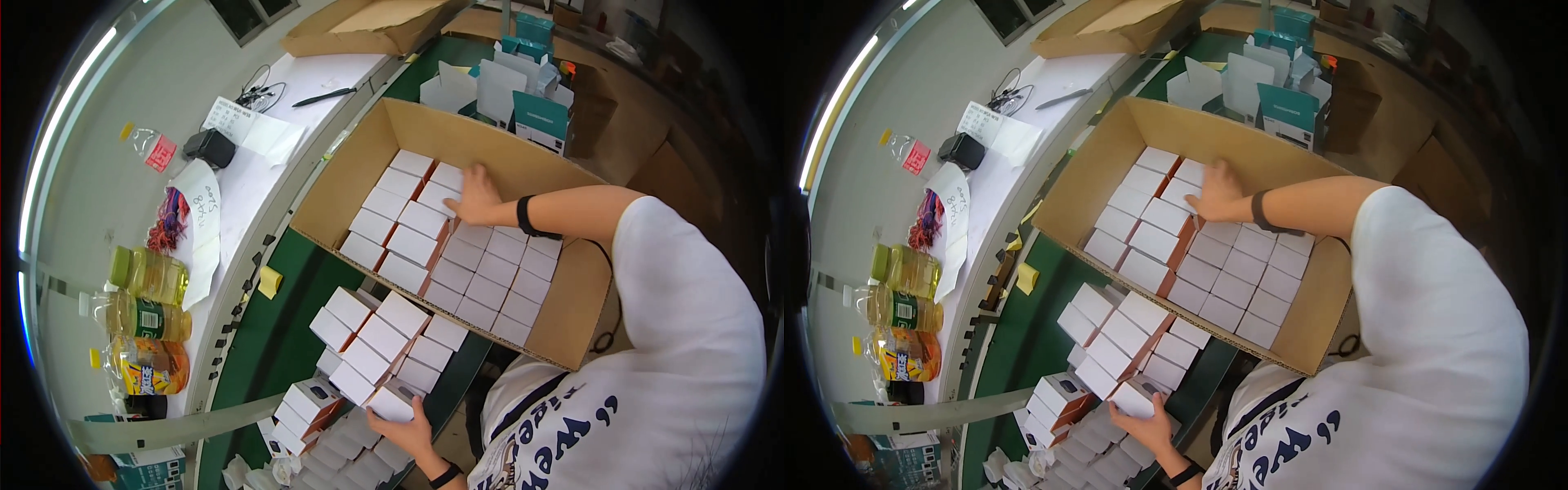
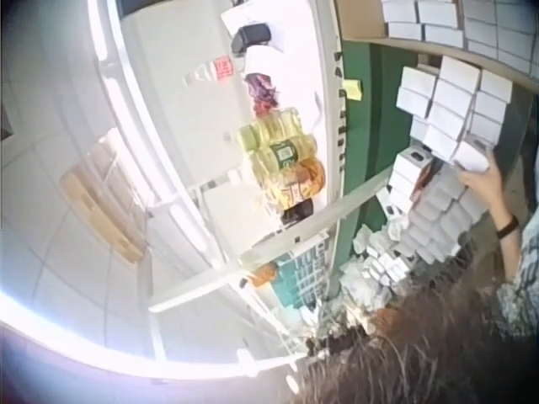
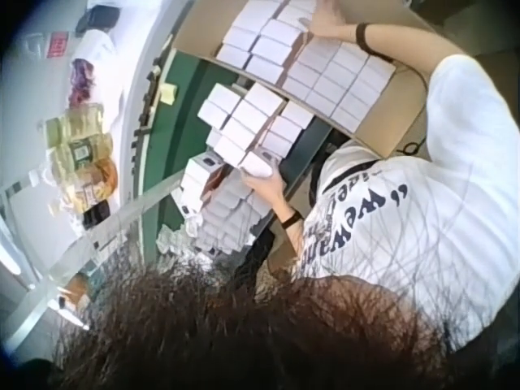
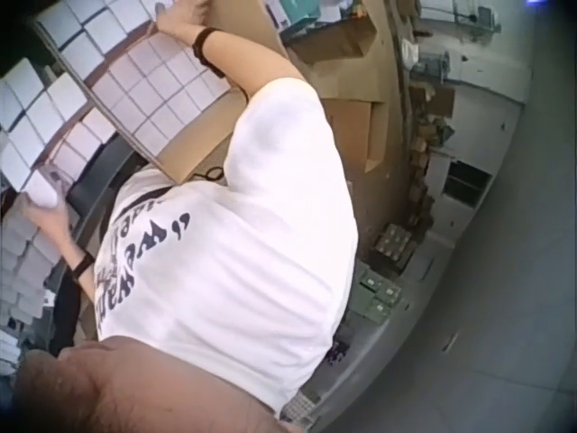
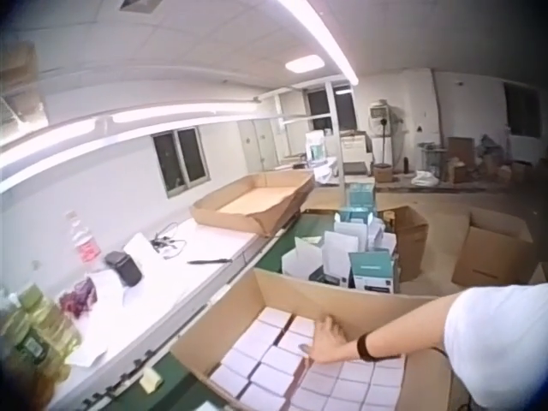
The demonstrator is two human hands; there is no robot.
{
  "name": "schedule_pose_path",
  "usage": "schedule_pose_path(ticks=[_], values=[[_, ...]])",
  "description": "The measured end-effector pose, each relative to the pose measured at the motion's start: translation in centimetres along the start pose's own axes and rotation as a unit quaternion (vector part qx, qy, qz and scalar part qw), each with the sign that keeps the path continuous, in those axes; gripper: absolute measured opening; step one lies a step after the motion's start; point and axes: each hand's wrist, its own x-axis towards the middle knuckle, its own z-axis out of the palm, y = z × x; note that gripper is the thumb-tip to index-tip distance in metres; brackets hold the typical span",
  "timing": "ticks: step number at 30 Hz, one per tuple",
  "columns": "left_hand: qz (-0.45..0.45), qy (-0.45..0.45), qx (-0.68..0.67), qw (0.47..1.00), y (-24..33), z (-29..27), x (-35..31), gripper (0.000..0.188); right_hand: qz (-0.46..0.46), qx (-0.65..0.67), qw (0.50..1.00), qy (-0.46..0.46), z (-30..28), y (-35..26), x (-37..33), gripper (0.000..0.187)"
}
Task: The recorder is seen organizing small white boxes into a larger shipping carton on an assembly line.
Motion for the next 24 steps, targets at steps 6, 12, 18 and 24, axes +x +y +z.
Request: schedule_pose_path(ticks=[6, 12, 18, 24], values=[[-0.112, -0.083, -0.086, 0.987, 0.8, 0.2, 0.3, 0.104, 0.331, 0.490, 0.792, -0.150, 4.2, 0.9, 2.3, 0.085], [-0.110, -0.097, -0.098, 0.984, -0.1, -0.2, 0.3, 0.101, 0.249, 0.566, 0.758, -0.208, 5.6, 0.0, -0.8, 0.109], [-0.091, -0.110, -0.116, 0.983, 0.9, -0.6, 0.5, 0.102, 0.178, 0.722, 0.589, -0.316, 10.3, -7.3, -4.5, 0.107], [0.013, -0.118, -0.137, 0.983, -2.1, -0.1, 0.6, 0.114, 0.216, 0.612, 0.713, -0.267, 6.6, -6.6, -6.9, 0.096]])
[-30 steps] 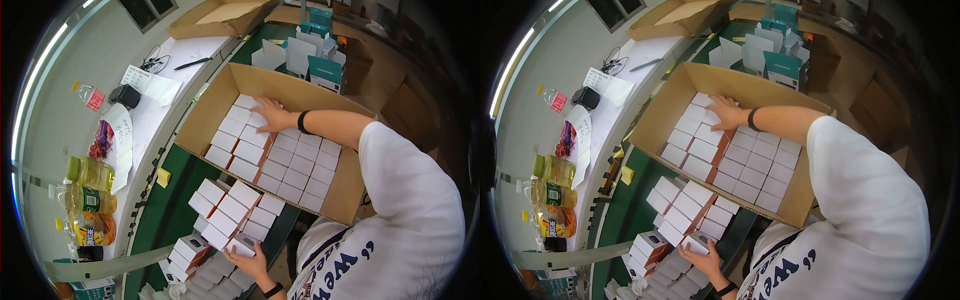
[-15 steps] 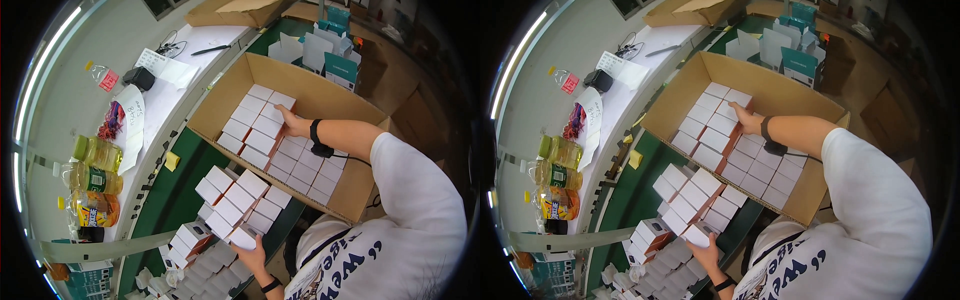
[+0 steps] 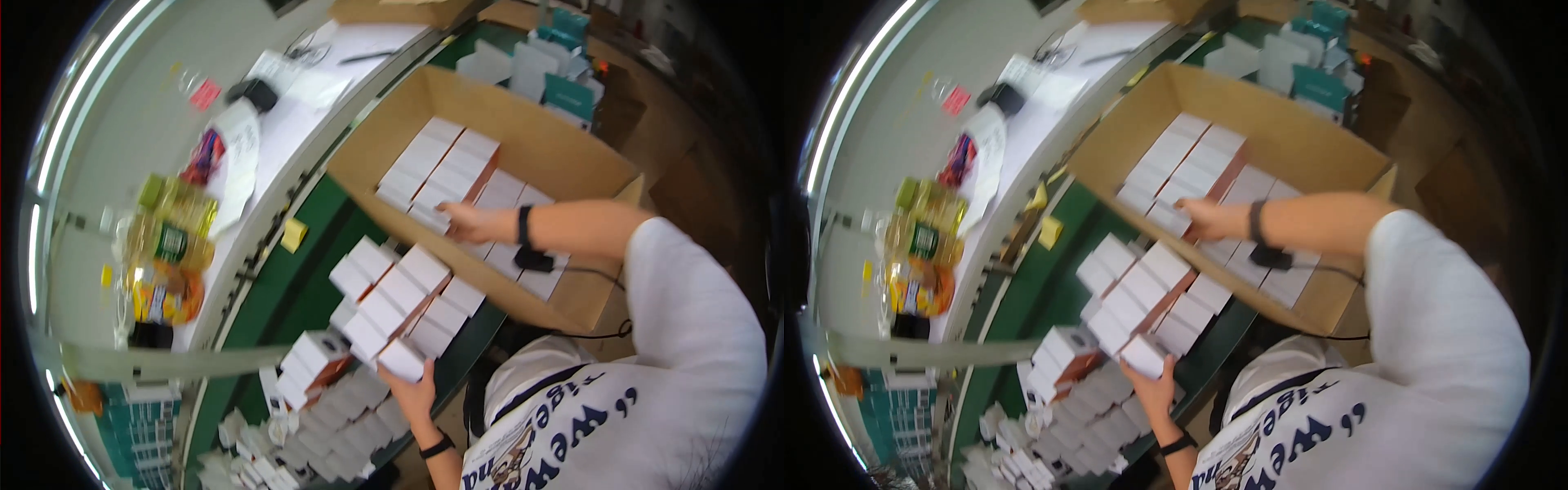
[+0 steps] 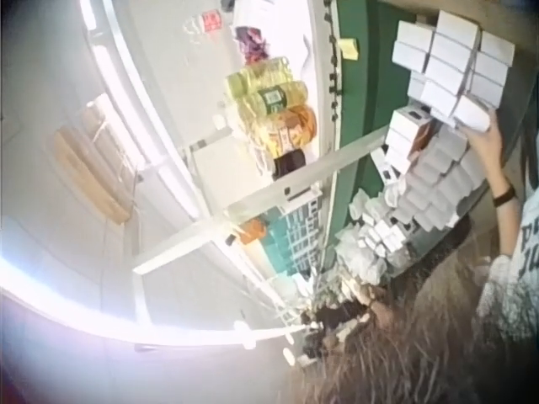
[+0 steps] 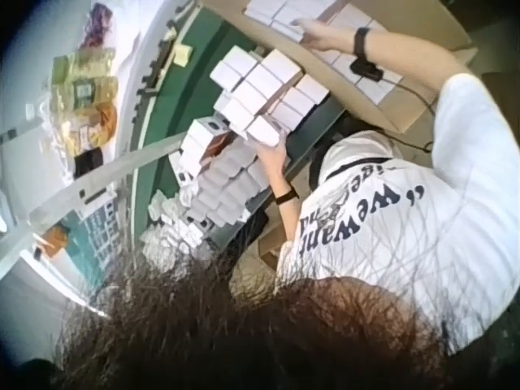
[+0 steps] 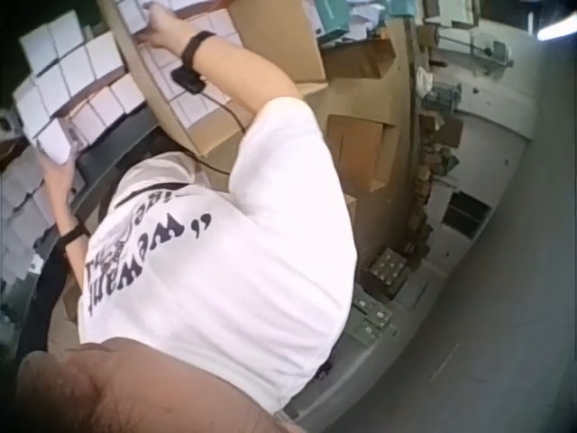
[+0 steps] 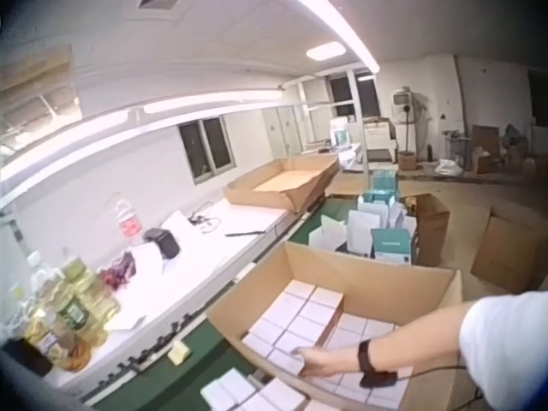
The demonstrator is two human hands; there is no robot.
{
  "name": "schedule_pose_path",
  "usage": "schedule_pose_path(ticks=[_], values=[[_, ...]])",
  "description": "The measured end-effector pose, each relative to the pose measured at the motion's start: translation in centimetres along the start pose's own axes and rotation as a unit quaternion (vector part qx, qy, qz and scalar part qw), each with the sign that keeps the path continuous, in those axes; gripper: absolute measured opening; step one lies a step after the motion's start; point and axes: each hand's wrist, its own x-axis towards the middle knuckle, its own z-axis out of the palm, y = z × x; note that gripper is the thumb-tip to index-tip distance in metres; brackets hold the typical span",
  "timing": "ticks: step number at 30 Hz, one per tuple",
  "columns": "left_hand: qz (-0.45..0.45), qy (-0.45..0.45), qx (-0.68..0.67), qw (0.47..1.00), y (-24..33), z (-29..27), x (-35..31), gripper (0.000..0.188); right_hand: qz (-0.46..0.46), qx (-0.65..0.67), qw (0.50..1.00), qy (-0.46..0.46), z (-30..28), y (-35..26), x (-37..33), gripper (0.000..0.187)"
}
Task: The recorder is seen organizing small white boxes into a larger shipping carton on an assembly line.
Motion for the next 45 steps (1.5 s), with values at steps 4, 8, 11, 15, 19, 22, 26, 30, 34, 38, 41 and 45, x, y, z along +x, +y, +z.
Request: schedule_pose_path(ticks=[4, 8, 11, 15, 19, 22, 26, 30, 34, 38, 41, 45], values=[[0.038, -0.029, -0.054, 0.997, 1.9, -3.2, 0.7, 0.130, -0.120, -0.257, 0.957, -0.063, 3.0, -8.4, -12.3, 0.062], [-0.022, -0.003, 0.085, 0.996, 3.6, -4.1, 0.9, 0.118, -0.344, -0.487, 0.785, -0.165, 8.6, -11.9, -29.2, 0.036], [-0.082, 0.034, 0.112, 0.990, 5.0, -2.3, 0.8, 0.103, -0.289, -0.543, 0.768, -0.178, 9.2, -7.3, -34.7, 0.035], [-0.084, 0.039, 0.090, 0.992, 5.5, -2.5, -0.1, 0.088, -0.151, -0.589, 0.754, -0.250, 8.4, 4.1, -30.6, 0.062], [0.024, 0.027, 0.023, 0.999, 6.3, -3.7, -1.4, 0.086, -0.215, -0.605, 0.728, -0.240, 7.9, 13.7, -23.0, 0.100], [0.050, -0.024, -0.050, 0.997, 10.6, -6.7, -2.1, 0.087, -0.410, -0.540, 0.717, -0.162, 8.6, 13.7, -22.7, 0.105], [0.182, -0.086, -0.245, 0.948, 13.2, -10.0, -3.1, 0.099, -0.401, -0.483, 0.762, -0.161, 8.6, 6.8, -28.7, 0.108], [0.197, -0.050, -0.111, 0.973, 10.0, -11.0, 2.9, 0.100, -0.476, -0.457, 0.745, -0.100, 6.0, -2.4, -35.2, 0.108], [0.220, 0.010, 0.116, 0.969, 4.5, -7.3, 8.4, 0.108, -0.418, -0.545, 0.727, -0.005, 1.7, -11.6, -34.6, 0.107], [0.189, -0.067, 0.192, 0.961, 3.4, -3.6, 10.6, 0.116, -0.363, -0.714, 0.599, -0.009, -5.4, -16.0, -22.1, 0.105], [0.175, -0.040, 0.211, 0.961, 3.0, -1.9, 11.8, 0.115, -0.218, -0.805, 0.550, -0.047, -10.5, -15.4, -11.9, 0.101], [0.142, -0.044, 0.230, 0.962, 3.0, -2.5, 12.1, 0.109, -0.230, -0.895, 0.380, -0.043, -13.0, -12.8, -4.3, 0.094]])
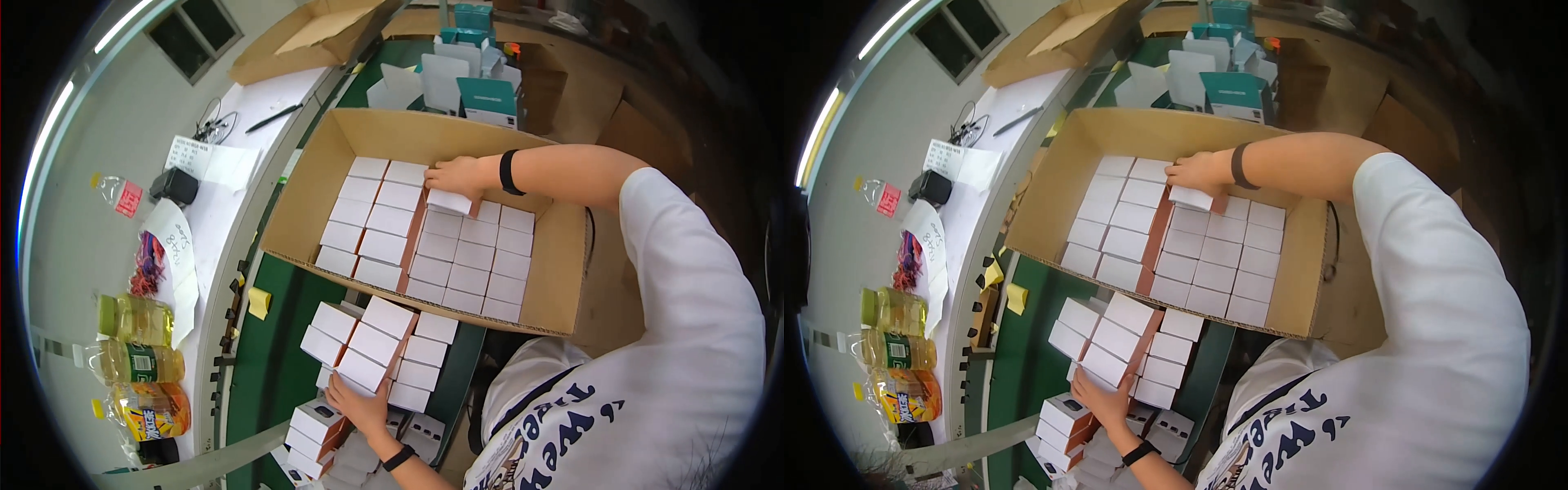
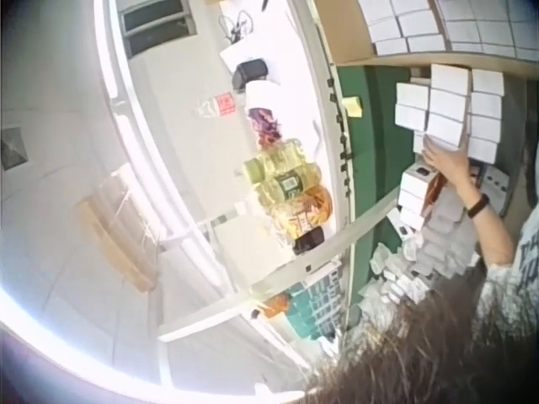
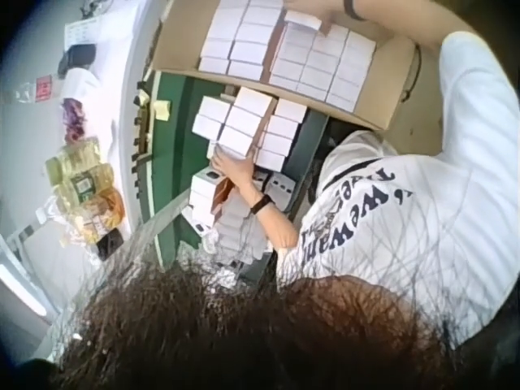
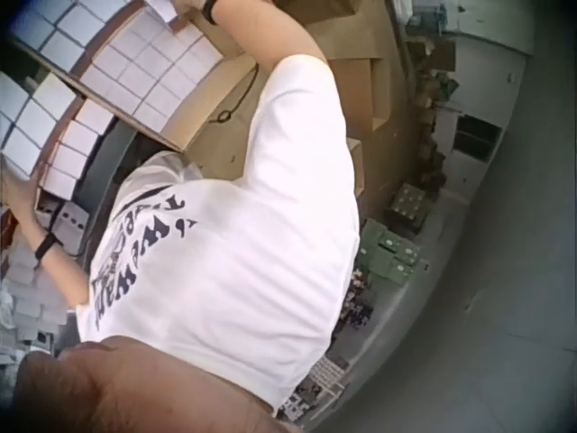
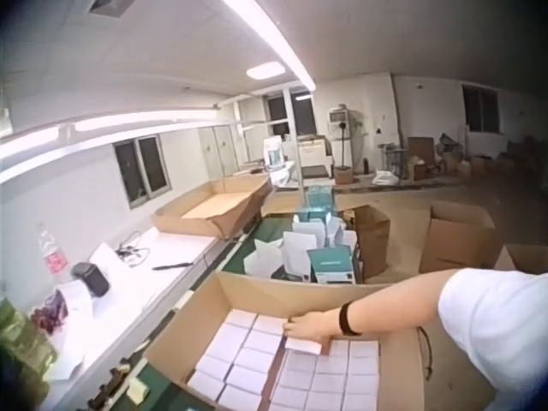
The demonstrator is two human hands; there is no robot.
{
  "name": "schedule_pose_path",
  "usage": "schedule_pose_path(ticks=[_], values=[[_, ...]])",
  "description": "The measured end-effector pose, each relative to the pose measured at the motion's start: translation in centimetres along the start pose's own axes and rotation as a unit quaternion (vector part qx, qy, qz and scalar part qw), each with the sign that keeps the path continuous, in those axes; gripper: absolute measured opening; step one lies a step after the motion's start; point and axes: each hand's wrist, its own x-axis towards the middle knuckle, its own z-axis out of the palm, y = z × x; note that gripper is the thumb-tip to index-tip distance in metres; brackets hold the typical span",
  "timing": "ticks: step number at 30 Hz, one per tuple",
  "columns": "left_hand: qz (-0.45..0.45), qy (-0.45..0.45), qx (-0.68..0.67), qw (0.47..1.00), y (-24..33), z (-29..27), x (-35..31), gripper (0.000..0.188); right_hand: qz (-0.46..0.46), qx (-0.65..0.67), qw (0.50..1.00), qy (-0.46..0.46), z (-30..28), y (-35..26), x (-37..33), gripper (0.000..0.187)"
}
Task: The recorder is seen organizing small white boxes into a larger shipping carton on an assembly line.
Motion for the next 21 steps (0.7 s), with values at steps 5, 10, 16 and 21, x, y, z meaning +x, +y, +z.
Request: schedule_pose_path(ticks=[5, 10, 16, 21], values=[[0.056, 0.050, -0.048, 0.996, 0.5, 0.0, 0.8, 0.104, 0.045, -0.187, 0.967, 0.170, 8.9, 4.1, 2.7, 0.073], [0.037, 0.009, -0.053, 0.998, 0.0, -0.5, 1.1, 0.107, 0.163, 0.127, 0.970, 0.128, -6.6, -7.2, -1.7, 0.040], [0.056, -0.057, -0.047, 0.996, -0.7, -2.1, 1.4, 0.107, -0.085, 0.399, 0.906, 0.116, -18.9, -21.9, -12.7, 0.039], [0.076, -0.072, -0.044, 0.994, -1.8, -1.5, 1.4, 0.106, -0.051, 0.255, 0.965, 0.033, -9.0, -31.6, -10.3, 0.070]])
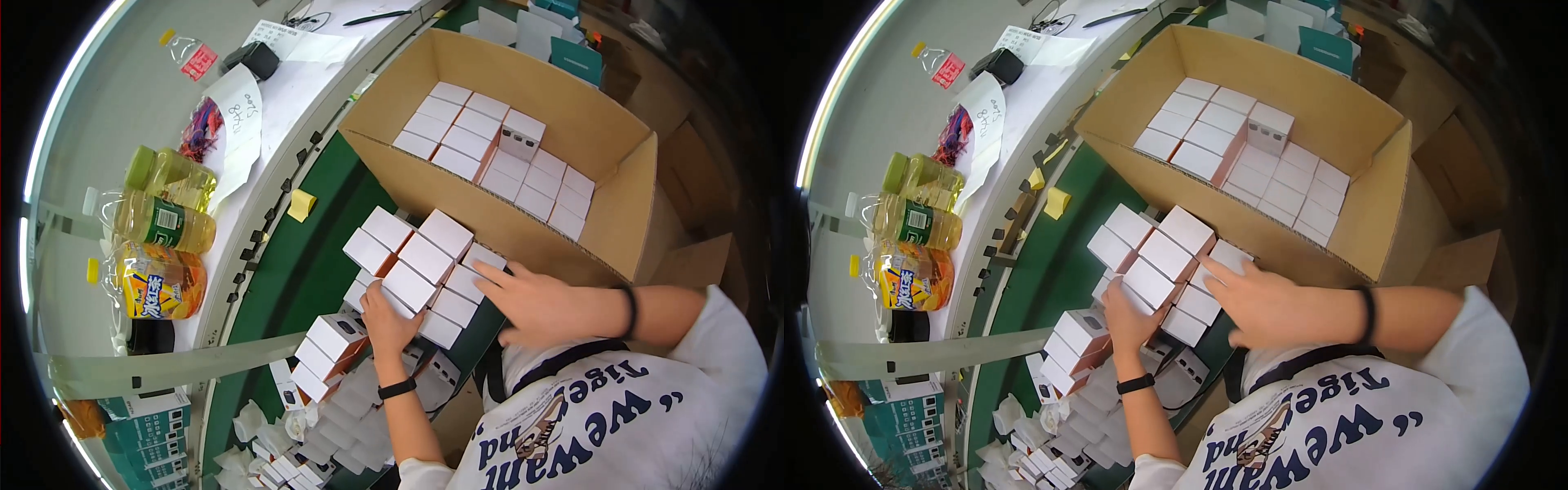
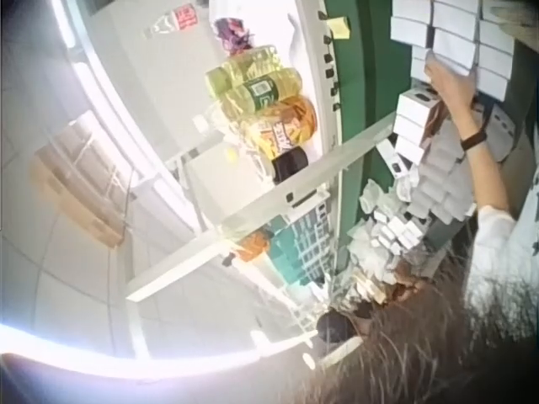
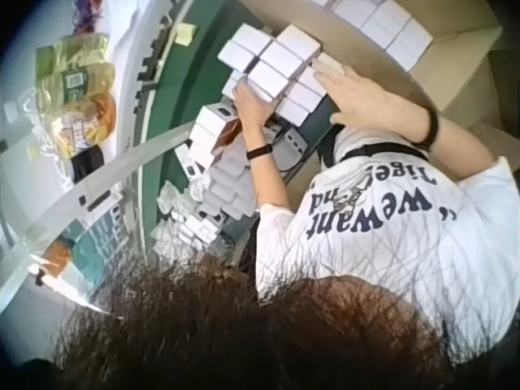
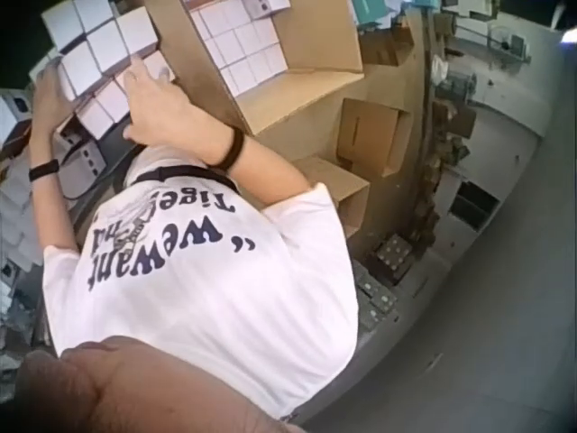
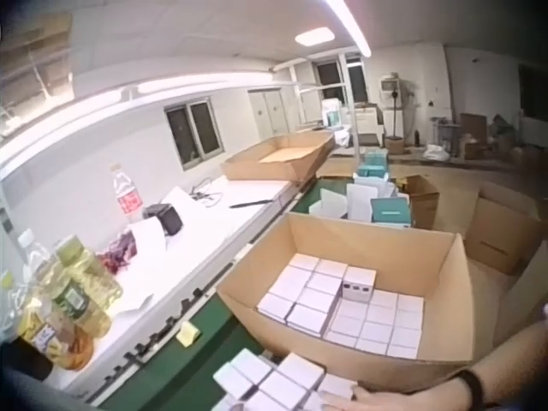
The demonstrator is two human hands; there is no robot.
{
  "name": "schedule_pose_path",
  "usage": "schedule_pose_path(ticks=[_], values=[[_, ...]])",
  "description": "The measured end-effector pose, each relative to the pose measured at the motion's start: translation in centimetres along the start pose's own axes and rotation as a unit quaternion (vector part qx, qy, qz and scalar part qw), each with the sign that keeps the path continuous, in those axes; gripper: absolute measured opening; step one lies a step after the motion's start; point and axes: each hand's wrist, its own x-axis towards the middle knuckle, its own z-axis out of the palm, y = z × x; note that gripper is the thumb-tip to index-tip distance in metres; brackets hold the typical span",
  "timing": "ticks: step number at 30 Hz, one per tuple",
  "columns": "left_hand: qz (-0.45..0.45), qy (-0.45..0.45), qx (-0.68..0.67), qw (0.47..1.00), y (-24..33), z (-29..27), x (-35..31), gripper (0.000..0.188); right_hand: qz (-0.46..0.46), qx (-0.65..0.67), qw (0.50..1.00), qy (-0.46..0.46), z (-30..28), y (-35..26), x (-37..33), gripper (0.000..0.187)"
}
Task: The recorder is seen organizing small white boxes into a larger shipping carton on an assembly line.
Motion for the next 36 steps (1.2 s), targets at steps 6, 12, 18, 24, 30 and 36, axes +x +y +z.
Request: schedule_pose_path(ticks=[6, 12, 18, 24, 30, 36], values=[[0.046, -0.005, 0.038, 0.998, 1.8, -0.1, 0.6, 0.106, 0.109, -0.137, 0.948, 0.265, 12.8, 8.0, 15.7, 0.074], [0.021, -0.005, 0.027, 0.999, -0.4, 0.1, -0.1, 0.107, 0.084, -0.124, 0.977, 0.150, 10.3, 7.2, 17.2, 0.081], [0.026, 0.004, 0.013, 1.000, 0.1, -0.1, -2.3, 0.108, 0.024, -0.065, 0.993, 0.095, 10.1, 6.8, 14.4, 0.094], [0.055, 0.019, 0.006, 0.998, 0.9, -0.7, -2.1, 0.097, 0.057, -0.007, 0.998, 0.033, 7.3, 6.2, 13.7, 0.101], [0.107, 0.102, 0.008, 0.989, 8.4, -11.1, -8.6, 0.085, 0.008, -0.084, 0.984, 0.158, 0.2, -3.1, 3.3, 0.089], [0.215, 0.218, 0.029, 0.952, 20.6, -19.5, -5.9, 0.092, 0.035, -0.182, 0.930, 0.318, -12.2, -4.2, -6.6, 0.095]])
